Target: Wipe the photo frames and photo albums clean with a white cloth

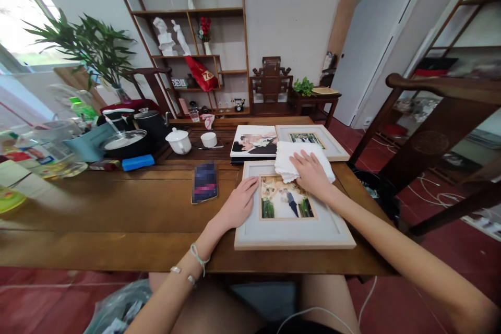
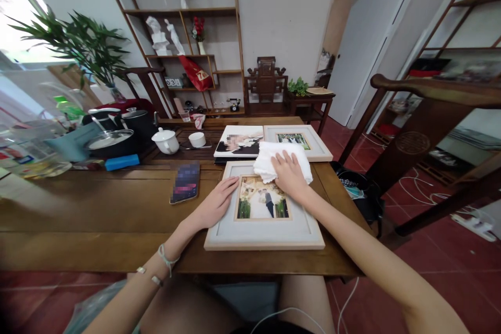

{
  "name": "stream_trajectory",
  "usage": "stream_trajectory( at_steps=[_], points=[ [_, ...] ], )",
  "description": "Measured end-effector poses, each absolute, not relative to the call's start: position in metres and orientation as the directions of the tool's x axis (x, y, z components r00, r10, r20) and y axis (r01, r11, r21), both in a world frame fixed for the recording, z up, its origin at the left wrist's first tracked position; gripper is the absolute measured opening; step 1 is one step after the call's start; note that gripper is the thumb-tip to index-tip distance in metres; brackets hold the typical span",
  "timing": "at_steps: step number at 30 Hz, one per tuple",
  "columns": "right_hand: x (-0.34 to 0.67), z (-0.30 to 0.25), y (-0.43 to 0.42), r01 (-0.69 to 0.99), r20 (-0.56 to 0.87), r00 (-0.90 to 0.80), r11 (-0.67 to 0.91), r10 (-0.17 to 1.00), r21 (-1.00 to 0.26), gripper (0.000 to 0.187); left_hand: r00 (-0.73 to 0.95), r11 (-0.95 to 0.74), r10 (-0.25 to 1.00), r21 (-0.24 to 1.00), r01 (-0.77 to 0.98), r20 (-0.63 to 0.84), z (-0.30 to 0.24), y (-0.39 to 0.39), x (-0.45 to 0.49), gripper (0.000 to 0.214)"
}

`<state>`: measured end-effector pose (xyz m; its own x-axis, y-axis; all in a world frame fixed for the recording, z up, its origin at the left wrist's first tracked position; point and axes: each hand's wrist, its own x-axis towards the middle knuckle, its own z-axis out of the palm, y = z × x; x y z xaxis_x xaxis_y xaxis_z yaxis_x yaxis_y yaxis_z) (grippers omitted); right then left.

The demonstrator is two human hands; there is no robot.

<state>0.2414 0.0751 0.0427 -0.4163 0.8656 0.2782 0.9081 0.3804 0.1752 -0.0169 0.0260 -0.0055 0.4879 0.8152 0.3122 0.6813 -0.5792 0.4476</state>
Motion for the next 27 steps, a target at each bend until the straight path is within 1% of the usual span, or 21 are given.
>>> stream_trajectory(
  at_steps=[3,6,9,11,12,14,16,18,20,23,25,27],
  points=[
    [0.231,0.052,0.052,0.898,0.208,-0.420,0.372,0.883,0.235,0.051,0.504,-0.595,0.804,0.439,0.673,0.317,-0.005,0.027,-0.017,0.053],
    [0.228,0.071,0.011,0.873,0.072,-0.450,0.422,0.890,0.243,0.036,0.506,-0.600,0.800,0.435,0.672,0.322,-0.005,0.027,-0.017,0.053],
    [0.232,0.093,-0.034,0.855,-0.093,-0.486,0.495,0.869,0.152,0.035,0.498,-0.595,0.803,0.441,0.671,0.326,-0.006,0.027,-0.017,0.053],
    [0.235,0.103,-0.061,0.832,-0.155,-0.540,0.552,0.827,0.052,0.038,0.497,-0.594,0.805,0.441,0.673,0.325,-0.006,0.027,-0.018,0.053],
    [0.235,0.104,-0.071,0.816,-0.164,-0.568,0.578,0.806,0.013,0.041,0.497,-0.593,0.805,0.439,0.675,0.323,-0.006,0.027,-0.018,0.052],
    [0.234,0.099,-0.085,0.783,-0.128,-0.621,0.621,0.774,-0.043,0.049,0.498,-0.590,0.807,0.436,0.679,0.317,-0.006,0.026,-0.017,0.052],
    [0.232,0.086,-0.084,0.767,-0.048,-0.641,0.638,0.766,-0.062,0.060,0.497,-0.589,0.808,0.438,0.680,0.316,-0.005,0.026,-0.017,0.052],
    [0.234,0.069,-0.069,0.766,0.020,-0.641,0.641,0.768,-0.051,0.069,0.497,-0.589,0.808,0.438,0.679,0.315,-0.004,0.026,-0.016,0.051],
    [0.239,0.053,-0.041,0.771,0.047,-0.636,0.637,0.770,-0.007,0.075,0.501,-0.589,0.808,0.437,0.680,0.309,-0.004,0.026,-0.016,0.051],
    [0.249,0.039,0.011,0.803,0.144,-0.596,0.593,0.790,0.066,0.077,0.506,-0.590,0.807,0.439,0.677,0.305,-0.004,0.026,-0.016,0.051],
    [0.253,0.037,0.042,0.831,0.220,-0.554,0.549,0.803,0.089,0.075,0.500,-0.591,0.806,0.448,0.671,0.316,-0.004,0.026,-0.016,0.051],
    [0.253,0.040,0.064,0.857,0.260,-0.513,0.503,0.818,0.109,0.071,0.493,-0.591,0.807,0.452,0.668,0.325,-0.005,0.026,-0.017,0.052]
  ],
)
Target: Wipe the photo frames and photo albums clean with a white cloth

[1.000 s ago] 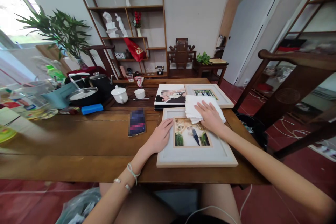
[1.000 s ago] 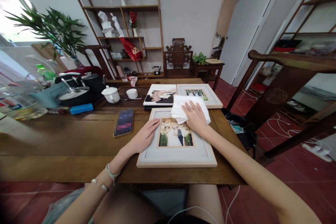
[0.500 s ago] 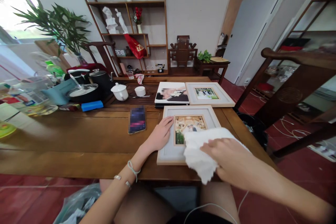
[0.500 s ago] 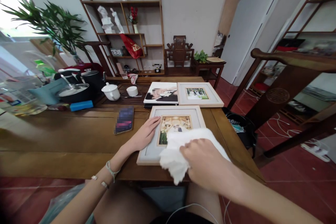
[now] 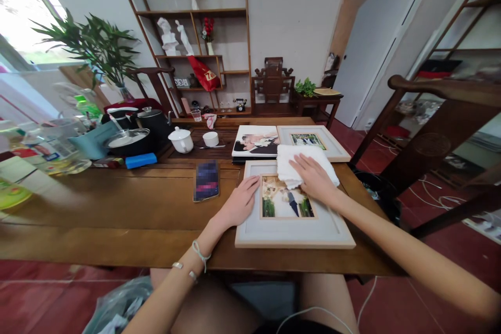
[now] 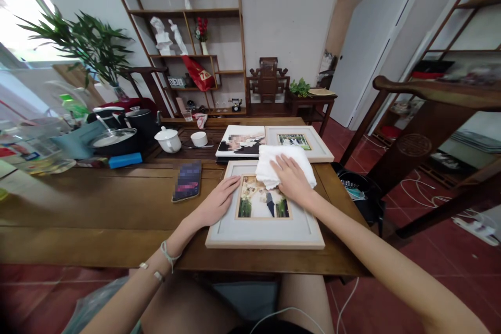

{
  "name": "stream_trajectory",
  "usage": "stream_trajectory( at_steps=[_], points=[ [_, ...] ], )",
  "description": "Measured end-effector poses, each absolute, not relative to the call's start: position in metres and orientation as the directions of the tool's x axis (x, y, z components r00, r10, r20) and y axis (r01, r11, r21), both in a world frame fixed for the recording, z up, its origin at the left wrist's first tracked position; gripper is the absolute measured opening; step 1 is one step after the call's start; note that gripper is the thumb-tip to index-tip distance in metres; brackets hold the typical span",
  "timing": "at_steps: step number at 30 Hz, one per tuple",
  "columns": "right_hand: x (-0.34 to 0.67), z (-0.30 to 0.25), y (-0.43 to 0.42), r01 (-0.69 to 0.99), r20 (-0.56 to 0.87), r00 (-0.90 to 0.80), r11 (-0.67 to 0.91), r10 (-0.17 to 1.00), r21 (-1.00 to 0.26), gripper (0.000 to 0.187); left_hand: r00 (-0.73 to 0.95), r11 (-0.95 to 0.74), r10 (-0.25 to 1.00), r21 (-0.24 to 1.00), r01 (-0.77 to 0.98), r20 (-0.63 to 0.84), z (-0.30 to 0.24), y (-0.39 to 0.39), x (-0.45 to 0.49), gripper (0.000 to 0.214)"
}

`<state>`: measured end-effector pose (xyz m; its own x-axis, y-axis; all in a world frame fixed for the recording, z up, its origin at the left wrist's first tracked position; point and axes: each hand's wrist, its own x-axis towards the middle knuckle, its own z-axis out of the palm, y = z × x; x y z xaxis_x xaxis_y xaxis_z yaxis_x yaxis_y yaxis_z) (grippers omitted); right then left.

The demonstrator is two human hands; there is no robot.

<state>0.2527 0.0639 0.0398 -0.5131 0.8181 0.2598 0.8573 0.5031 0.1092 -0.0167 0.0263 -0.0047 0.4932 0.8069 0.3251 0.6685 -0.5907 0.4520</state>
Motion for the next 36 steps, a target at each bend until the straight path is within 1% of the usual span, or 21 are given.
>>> stream_trajectory(
  at_steps=[2,5,7,9,12,14,15,17,19,23,26,28,32,36],
  points=[
    [0.247,0.044,0.073,0.876,0.258,-0.482,0.462,0.837,0.136,0.068,0.494,-0.590,0.808,0.448,0.672,0.322,-0.005,0.027,-0.017,0.051],
    [0.235,0.052,0.061,0.892,0.212,-0.445,0.408,0.870,0.196,0.062,0.505,-0.595,0.804,0.437,0.675,0.315,-0.006,0.027,-0.018,0.051],
    [0.227,0.058,0.039,0.886,0.156,-0.439,0.398,0.885,0.238,0.054,0.508,-0.604,0.797,0.435,0.668,0.326,-0.007,0.028,-0.018,0.052],
    [0.223,0.066,0.010,0.867,0.073,-0.456,0.424,0.887,0.261,0.045,0.505,-0.609,0.794,0.440,0.660,0.340,-0.008,0.028,-0.018,0.053],
    [0.223,0.083,-0.036,0.831,-0.089,-0.501,0.508,0.861,0.226,0.038,0.496,-0.605,0.796,0.444,0.661,0.347,-0.009,0.028,-0.017,0.053],
    [0.225,0.093,-0.062,0.803,-0.174,-0.549,0.573,0.818,0.161,0.037,0.498,-0.603,0.798,0.438,0.666,0.341,-0.008,0.028,-0.017,0.052],
    [0.227,0.097,-0.072,0.790,-0.194,-0.572,0.599,0.797,0.128,0.037,0.500,-0.603,0.798,0.435,0.669,0.336,-0.008,0.027,-0.018,0.052],
    [0.228,0.098,-0.084,0.777,-0.183,-0.604,0.624,0.775,0.078,0.040,0.504,-0.602,0.798,0.431,0.672,0.330,-0.007,0.027,-0.018,0.052],
    [0.229,0.093,-0.084,0.785,-0.129,-0.607,0.617,0.784,0.058,0.045,0.505,-0.604,0.797,0.431,0.670,0.332,-0.007,0.027,-0.018,0.053],
    [0.232,0.067,-0.051,0.817,0.019,-0.573,0.570,0.819,0.091,0.056,0.514,-0.621,0.784,0.429,0.656,0.349,-0.007,0.028,-0.018,0.055],
    [0.237,0.050,-0.008,0.837,0.133,-0.545,0.532,0.828,0.128,0.063,0.514,-0.626,0.780,0.432,0.650,0.357,-0.007,0.028,-0.018,0.055],
    [0.239,0.045,0.022,0.857,0.178,-0.514,0.494,0.839,0.146,0.066,0.509,-0.617,0.787,0.433,0.657,0.350,-0.007,0.028,-0.018,0.054],
    [0.234,0.043,0.065,0.898,0.213,-0.439,0.417,0.873,0.143,0.076,0.504,-0.599,0.801,0.434,0.673,0.324,-0.008,0.028,-0.018,0.053],
    [0.224,0.044,0.062,0.893,0.165,-0.444,0.419,0.881,0.166,0.074,0.511,-0.611,0.792,0.433,0.663,0.334,-0.009,0.028,-0.018,0.053]
  ],
)
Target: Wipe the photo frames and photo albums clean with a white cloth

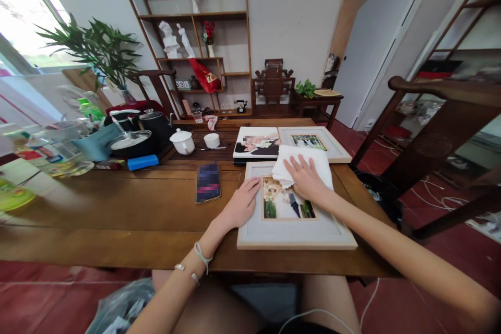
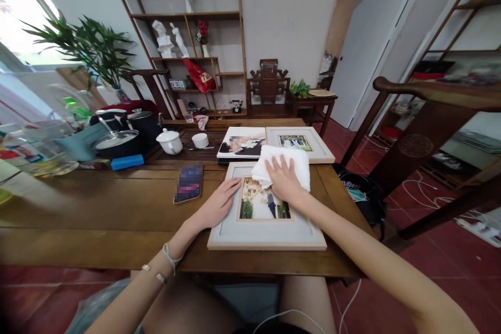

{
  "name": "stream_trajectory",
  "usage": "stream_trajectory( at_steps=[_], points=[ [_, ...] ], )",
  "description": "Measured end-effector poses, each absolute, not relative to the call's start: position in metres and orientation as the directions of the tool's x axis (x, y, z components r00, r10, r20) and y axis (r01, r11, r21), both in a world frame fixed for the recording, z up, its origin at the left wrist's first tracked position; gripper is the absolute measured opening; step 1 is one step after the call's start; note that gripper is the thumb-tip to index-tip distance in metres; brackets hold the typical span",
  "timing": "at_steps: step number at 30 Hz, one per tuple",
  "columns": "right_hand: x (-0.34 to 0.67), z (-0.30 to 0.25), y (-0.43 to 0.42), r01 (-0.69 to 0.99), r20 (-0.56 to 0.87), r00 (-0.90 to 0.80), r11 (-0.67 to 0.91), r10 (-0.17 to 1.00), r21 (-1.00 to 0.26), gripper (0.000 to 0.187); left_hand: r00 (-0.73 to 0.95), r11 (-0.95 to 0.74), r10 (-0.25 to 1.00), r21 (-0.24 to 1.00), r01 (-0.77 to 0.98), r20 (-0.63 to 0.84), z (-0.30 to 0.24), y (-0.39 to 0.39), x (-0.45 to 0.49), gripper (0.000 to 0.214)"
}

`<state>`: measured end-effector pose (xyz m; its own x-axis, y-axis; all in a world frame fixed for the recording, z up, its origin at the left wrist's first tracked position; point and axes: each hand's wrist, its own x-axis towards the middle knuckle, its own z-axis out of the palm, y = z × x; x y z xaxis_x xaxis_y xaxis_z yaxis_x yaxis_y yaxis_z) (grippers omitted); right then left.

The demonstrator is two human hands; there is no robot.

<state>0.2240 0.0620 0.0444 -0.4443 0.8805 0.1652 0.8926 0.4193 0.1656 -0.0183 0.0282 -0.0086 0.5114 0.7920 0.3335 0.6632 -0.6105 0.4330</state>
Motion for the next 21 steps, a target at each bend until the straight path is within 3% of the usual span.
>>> stream_trajectory(
  at_steps=[5,10,14,21],
  points=[
    [0.225,0.060,-0.004,0.844,-0.004,-0.520,0.514,0.854,0.154,0.073,0.498,-0.609,0.793,0.432,0.665,0.352,-0.009,0.028,-0.017,0.053],
    [0.236,0.087,-0.079,0.768,-0.122,-0.633,0.640,0.764,0.026,0.074,0.507,-0.608,0.794,0.413,0.678,0.336,-0.009,0.028,-0.017,0.052],
    [0.235,0.085,-0.096,0.735,-0.087,-0.677,0.677,0.730,-0.034,0.077,0.518,-0.616,0.788,0.405,0.676,0.334,-0.008,0.028,-0.018,0.053],
    [0.233,0.046,-0.012,0.796,0.079,-0.605,0.602,0.792,0.064,0.083,0.521,-0.623,0.782,0.407,0.668,0.341,-0.006,0.027,-0.017,0.052]
  ],
)
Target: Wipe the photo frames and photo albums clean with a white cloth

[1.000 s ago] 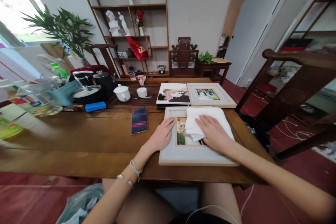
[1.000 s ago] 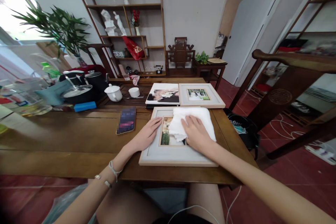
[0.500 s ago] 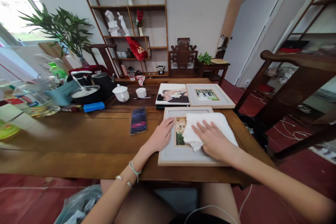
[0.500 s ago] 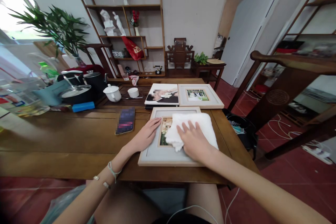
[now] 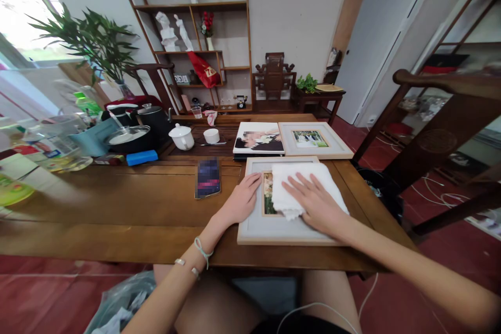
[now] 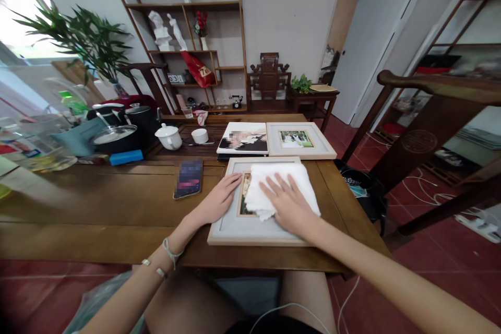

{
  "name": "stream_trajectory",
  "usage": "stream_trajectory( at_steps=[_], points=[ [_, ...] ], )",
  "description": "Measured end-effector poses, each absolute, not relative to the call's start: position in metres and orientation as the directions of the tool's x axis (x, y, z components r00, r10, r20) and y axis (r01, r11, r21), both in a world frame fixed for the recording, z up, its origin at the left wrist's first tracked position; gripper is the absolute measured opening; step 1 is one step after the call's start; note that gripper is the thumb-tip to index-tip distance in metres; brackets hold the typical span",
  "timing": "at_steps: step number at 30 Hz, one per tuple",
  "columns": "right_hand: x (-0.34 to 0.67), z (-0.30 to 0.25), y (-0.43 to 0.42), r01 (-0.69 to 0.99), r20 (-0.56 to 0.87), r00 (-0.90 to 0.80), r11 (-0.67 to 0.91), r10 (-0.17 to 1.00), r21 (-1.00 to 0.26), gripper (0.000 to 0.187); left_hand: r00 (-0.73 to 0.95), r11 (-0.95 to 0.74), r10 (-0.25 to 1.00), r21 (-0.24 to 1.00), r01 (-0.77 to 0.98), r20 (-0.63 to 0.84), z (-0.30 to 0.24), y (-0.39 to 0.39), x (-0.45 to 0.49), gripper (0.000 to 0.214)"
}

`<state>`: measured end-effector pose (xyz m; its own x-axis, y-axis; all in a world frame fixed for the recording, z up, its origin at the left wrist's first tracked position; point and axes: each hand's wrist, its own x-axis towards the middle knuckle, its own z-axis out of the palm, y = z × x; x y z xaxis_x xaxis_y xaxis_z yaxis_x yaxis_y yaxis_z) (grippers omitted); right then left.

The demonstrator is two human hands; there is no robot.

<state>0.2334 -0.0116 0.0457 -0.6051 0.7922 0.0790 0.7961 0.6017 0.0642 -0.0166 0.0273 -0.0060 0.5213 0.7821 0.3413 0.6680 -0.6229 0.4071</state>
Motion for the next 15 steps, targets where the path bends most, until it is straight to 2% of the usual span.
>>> stream_trajectory(
  at_steps=[3,6,10,15],
  points=[
    [0.238,0.041,0.036,0.842,0.185,-0.539,0.529,0.822,0.107,0.081,0.517,-0.620,0.785,0.414,0.666,0.341,-0.007,0.027,-0.017,0.053],
    [0.237,0.042,0.066,0.876,0.221,-0.482,0.467,0.848,0.122,0.078,0.503,-0.602,0.799,0.431,0.673,0.331,-0.008,0.027,-0.018,0.054],
    [0.230,0.046,0.061,0.875,0.151,-0.480,0.459,0.864,0.156,0.075,0.514,-0.610,0.792,0.429,0.666,0.328,-0.007,0.027,-0.018,0.053],
    [0.229,0.056,-0.003,0.855,0.040,-0.502,0.488,0.864,0.173,0.074,0.504,-0.601,0.799,0.427,0.675,0.329,-0.004,0.027,-0.015,0.052]
  ],
)
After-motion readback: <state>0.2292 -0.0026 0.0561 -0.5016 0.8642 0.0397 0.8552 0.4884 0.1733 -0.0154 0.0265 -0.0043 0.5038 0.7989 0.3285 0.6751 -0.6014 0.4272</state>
